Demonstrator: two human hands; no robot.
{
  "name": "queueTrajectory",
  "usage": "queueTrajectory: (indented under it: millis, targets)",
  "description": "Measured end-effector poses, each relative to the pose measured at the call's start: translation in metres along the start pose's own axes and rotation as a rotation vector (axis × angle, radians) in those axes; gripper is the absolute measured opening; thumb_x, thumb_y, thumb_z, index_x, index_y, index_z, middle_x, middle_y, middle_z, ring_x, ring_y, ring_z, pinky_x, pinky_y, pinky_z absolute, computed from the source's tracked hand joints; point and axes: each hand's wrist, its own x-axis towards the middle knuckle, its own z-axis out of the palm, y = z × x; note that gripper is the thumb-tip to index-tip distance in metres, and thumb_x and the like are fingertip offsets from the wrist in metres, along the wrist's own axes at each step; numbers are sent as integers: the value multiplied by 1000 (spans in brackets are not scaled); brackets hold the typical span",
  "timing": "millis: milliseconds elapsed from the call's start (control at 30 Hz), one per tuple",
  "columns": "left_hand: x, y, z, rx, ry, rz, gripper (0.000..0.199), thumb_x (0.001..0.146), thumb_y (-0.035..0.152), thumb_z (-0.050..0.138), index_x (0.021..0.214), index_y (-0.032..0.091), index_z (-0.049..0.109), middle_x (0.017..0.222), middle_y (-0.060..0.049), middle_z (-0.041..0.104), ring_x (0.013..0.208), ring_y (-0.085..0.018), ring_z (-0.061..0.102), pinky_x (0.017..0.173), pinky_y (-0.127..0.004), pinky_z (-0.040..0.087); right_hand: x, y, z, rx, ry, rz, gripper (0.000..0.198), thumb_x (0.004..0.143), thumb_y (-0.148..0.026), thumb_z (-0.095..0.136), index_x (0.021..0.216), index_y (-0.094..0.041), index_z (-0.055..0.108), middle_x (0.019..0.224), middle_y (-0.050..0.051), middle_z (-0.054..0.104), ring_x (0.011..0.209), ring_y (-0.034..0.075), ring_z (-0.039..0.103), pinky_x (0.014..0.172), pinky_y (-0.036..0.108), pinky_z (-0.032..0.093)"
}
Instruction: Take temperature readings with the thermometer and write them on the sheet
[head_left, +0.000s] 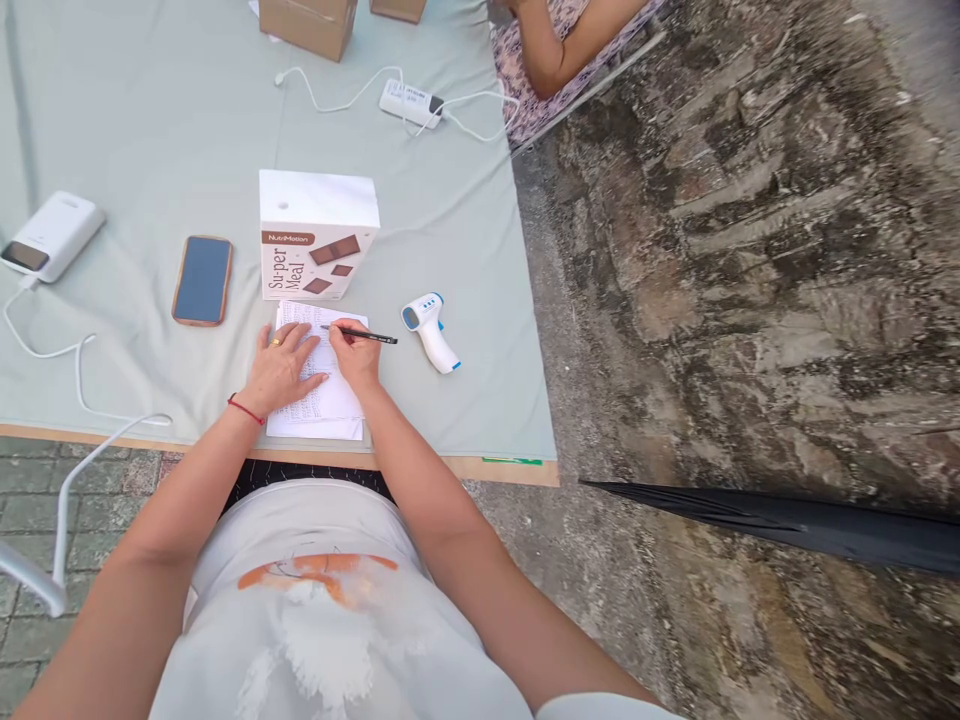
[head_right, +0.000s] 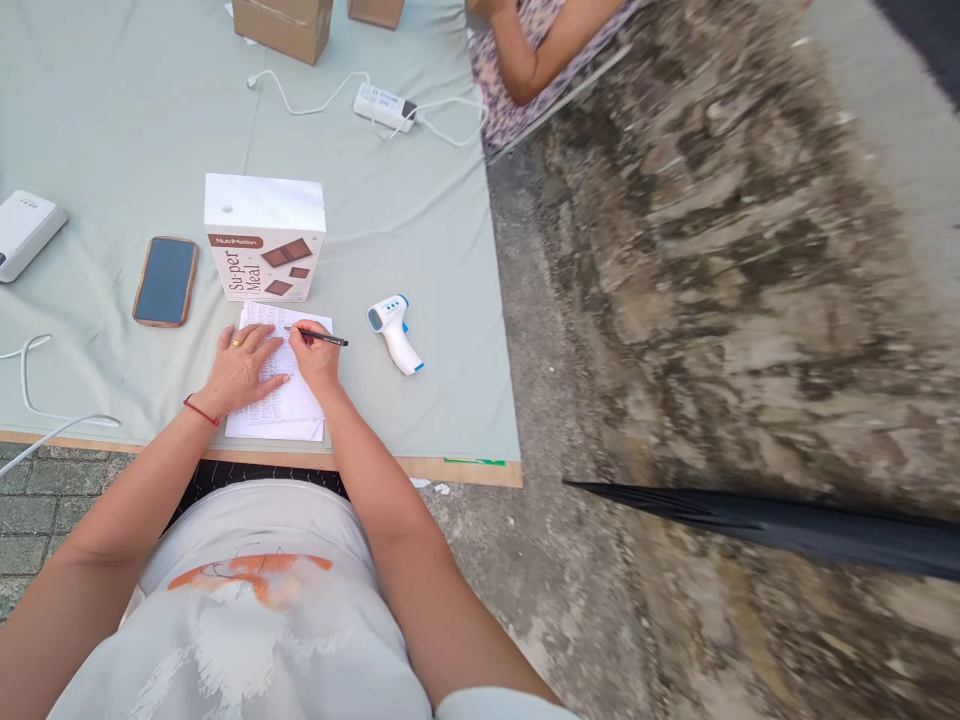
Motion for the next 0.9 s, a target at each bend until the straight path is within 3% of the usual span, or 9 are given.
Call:
queueTrajectory:
  millis: [600, 900]
  targets:
    - [-1, -2, 1, -33, 12, -6, 59, 97, 50, 65, 146, 17, 62, 161, -20, 53, 150, -43, 47, 129, -69, 24, 0, -3, -1, -47, 1, 6, 18, 88, -39, 59, 85, -23, 68, 85, 3, 73, 79, 19, 67, 81, 35, 61]
    - [-1, -3, 2, -43, 22, 1, 59, 97, 51, 64, 146, 18, 61, 161, -19, 53, 150, -42, 46, 130, -68, 24, -2, -2, 0, -52, 6, -52, 26, 92, -47, 56, 84, -23, 65, 83, 3, 69, 77, 20, 65, 78, 35, 59]
